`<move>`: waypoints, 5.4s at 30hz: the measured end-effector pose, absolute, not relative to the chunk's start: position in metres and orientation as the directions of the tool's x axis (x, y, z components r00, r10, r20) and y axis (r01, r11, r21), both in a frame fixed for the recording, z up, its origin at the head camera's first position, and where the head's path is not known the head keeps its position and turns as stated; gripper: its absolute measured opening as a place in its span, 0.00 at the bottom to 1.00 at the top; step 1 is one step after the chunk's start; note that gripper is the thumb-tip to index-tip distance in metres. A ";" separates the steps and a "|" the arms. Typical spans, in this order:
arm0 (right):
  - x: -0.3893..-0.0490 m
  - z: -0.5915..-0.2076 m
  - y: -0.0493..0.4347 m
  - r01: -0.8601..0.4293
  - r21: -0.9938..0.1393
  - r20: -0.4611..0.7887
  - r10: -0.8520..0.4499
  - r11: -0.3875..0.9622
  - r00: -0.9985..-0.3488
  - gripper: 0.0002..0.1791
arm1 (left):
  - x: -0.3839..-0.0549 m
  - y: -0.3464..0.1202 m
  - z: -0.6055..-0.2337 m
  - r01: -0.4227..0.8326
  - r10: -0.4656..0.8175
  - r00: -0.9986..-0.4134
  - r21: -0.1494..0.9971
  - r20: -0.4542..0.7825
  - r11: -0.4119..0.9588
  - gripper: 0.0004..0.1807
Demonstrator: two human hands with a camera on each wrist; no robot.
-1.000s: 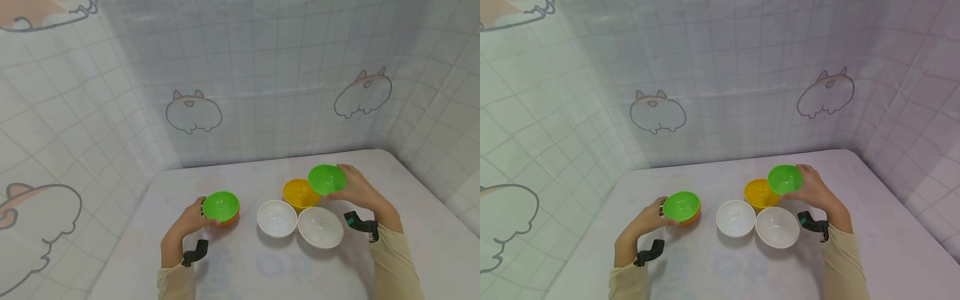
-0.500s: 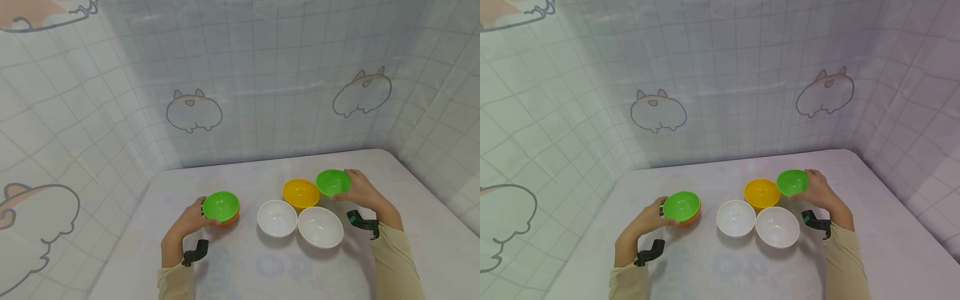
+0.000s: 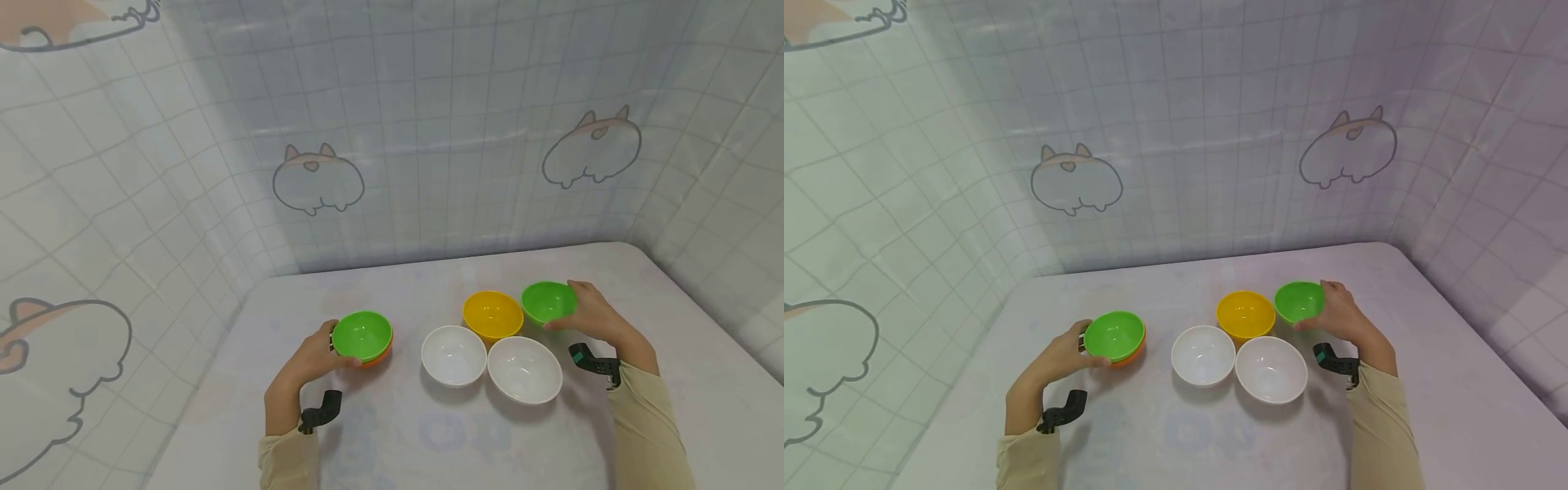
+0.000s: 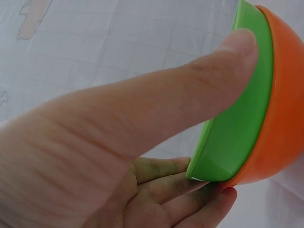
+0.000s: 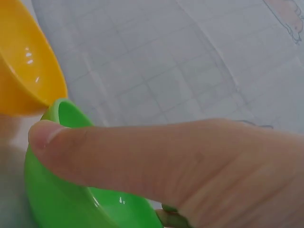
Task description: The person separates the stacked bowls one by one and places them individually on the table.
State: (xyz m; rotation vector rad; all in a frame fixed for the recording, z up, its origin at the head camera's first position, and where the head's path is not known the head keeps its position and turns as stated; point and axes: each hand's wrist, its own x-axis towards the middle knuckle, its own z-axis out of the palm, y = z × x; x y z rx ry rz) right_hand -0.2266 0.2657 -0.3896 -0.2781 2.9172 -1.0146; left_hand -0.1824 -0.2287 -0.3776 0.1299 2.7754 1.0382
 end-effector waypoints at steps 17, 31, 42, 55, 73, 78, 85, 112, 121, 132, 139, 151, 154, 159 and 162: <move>-0.227 -0.401 0.267 -0.153 -0.592 -0.011 -0.198 0.791 -0.980 0.59 | -0.183 -0.227 -0.379 0.017 0.138 -0.982 0.668 -0.129 0.744 0.51; -0.237 -0.407 0.273 -0.171 -0.582 -0.010 -0.218 0.795 -0.976 0.59 | -0.186 -0.221 -0.384 0.012 0.120 -0.986 0.661 -0.118 0.750 0.52; -0.251 -0.412 0.278 -0.159 -0.578 -0.038 -0.221 0.801 -0.974 0.62 | -0.189 -0.214 -0.387 0.003 0.103 -0.988 0.659 -0.113 0.752 0.52; -0.258 -0.400 0.262 -0.159 -0.583 -0.023 -0.212 0.797 -0.977 0.64 | -0.194 -0.214 -0.389 -0.001 0.097 -0.989 0.647 -0.115 0.763 0.52; -0.246 -0.392 0.198 -0.344 -0.589 0.082 -0.369 0.731 -0.926 0.56 | -0.191 -0.213 -0.394 0.033 0.108 -0.991 0.631 -0.082 0.775 0.55; -0.243 -0.396 0.170 -0.397 -0.645 0.093 -0.448 0.653 -0.889 0.53 | -0.189 -0.213 -0.399 0.054 0.126 -0.989 0.623 -0.073 0.781 0.55; -0.239 -0.380 0.132 -0.516 -0.640 0.134 -0.578 0.570 -0.805 0.50 | -0.185 -0.216 -0.395 0.078 0.153 -0.986 0.616 -0.070 0.784 0.56; -0.259 -0.371 0.027 -0.660 -0.553 0.028 -0.781 0.508 -0.624 0.52 | -0.175 -0.223 -0.397 0.081 0.149 -0.987 0.620 -0.058 0.781 0.48; -0.258 -0.373 0.008 -0.683 -0.520 -0.030 -0.811 0.512 -0.585 0.58 | -0.175 -0.224 -0.398 0.080 0.149 -0.987 0.642 -0.054 0.763 0.48; -0.263 -0.383 -0.008 -0.740 -0.608 0.069 -0.909 0.288 -0.411 0.43 | -0.176 -0.222 -0.398 0.048 0.126 -0.989 0.625 -0.081 0.779 0.48; -0.263 -0.387 -0.014 -0.721 -0.596 0.021 -0.891 0.353 -0.453 0.43 | -0.176 -0.221 -0.398 0.057 0.131 -0.989 0.628 -0.071 0.776 0.47; -0.258 -0.386 -0.011 -0.693 -0.602 0.023 -0.858 0.397 -0.513 0.44 | -0.175 -0.217 -0.397 0.060 0.139 -0.987 0.618 -0.081 0.784 0.47; -0.258 -0.386 -0.009 -0.679 -0.623 0.027 -0.858 0.387 -0.514 0.44 | -0.175 -0.217 -0.398 0.055 0.136 -0.987 0.617 -0.085 0.785 0.47; -0.254 -0.382 -0.006 -0.684 -0.608 0.037 -0.846 0.403 -0.531 0.48 | -0.175 -0.216 -0.399 0.043 0.126 -0.988 0.623 -0.091 0.781 0.46; -0.250 -0.378 -0.003 -0.689 -0.594 0.049 -0.836 0.416 -0.546 0.50 | -0.175 -0.216 -0.398 0.037 0.124 -0.988 0.632 -0.093 0.774 0.44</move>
